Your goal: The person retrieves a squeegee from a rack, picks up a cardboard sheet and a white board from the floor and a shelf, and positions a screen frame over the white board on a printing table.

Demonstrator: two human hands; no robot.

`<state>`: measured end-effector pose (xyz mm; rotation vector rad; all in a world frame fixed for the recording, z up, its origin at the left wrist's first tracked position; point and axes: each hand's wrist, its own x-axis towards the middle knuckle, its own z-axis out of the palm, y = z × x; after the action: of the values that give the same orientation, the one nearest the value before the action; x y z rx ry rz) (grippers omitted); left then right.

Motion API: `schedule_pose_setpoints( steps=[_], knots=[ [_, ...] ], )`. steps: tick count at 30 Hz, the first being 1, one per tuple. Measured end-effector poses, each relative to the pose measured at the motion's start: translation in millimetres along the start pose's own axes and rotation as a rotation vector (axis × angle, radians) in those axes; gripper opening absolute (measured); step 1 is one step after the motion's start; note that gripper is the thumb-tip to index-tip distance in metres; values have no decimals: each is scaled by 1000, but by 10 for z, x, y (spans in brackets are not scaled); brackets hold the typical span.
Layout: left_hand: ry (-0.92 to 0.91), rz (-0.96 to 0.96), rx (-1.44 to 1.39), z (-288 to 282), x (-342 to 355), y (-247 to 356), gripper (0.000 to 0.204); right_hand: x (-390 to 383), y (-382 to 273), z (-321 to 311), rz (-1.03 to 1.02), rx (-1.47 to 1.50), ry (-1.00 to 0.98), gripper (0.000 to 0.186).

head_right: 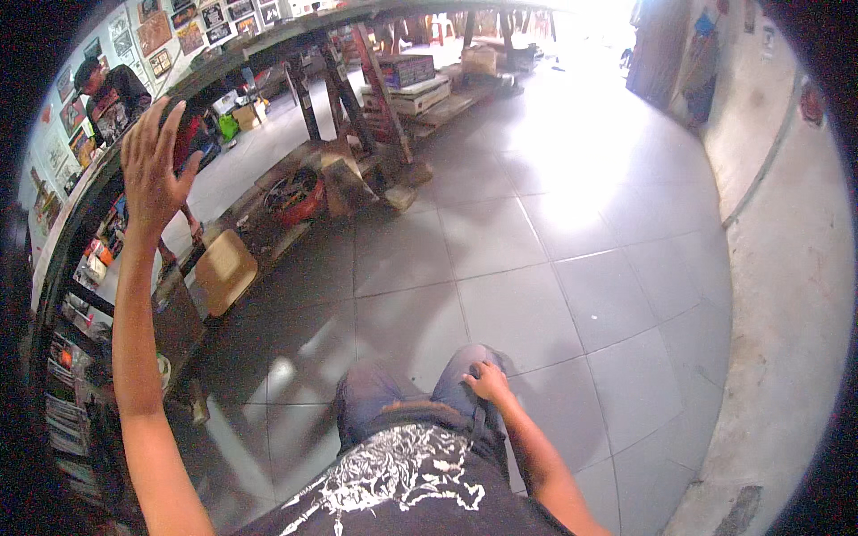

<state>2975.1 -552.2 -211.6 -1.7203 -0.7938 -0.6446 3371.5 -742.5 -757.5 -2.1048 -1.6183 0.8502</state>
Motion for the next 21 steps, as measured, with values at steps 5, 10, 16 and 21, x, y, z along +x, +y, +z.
schedule_pose_setpoints(
  steps=[5, 10, 16, 21],
  knots=[
    [92, -88, 36, 82, 64, 129, 71, -185, -240, -363, 31, -62, 90, 60],
    [106, -146, 112, 26, 156, 201, 60, -634, -619, -789, 82, -317, 72, 67],
    [-13, -245, 128, 38, 215, 239, 62, -1348, -875, -1349, 191, -224, -9, 68],
    [-332, -320, 46, -173, 375, 277, 77, -1595, -1031, -1772, 333, -87, -221, 68]
  ],
)
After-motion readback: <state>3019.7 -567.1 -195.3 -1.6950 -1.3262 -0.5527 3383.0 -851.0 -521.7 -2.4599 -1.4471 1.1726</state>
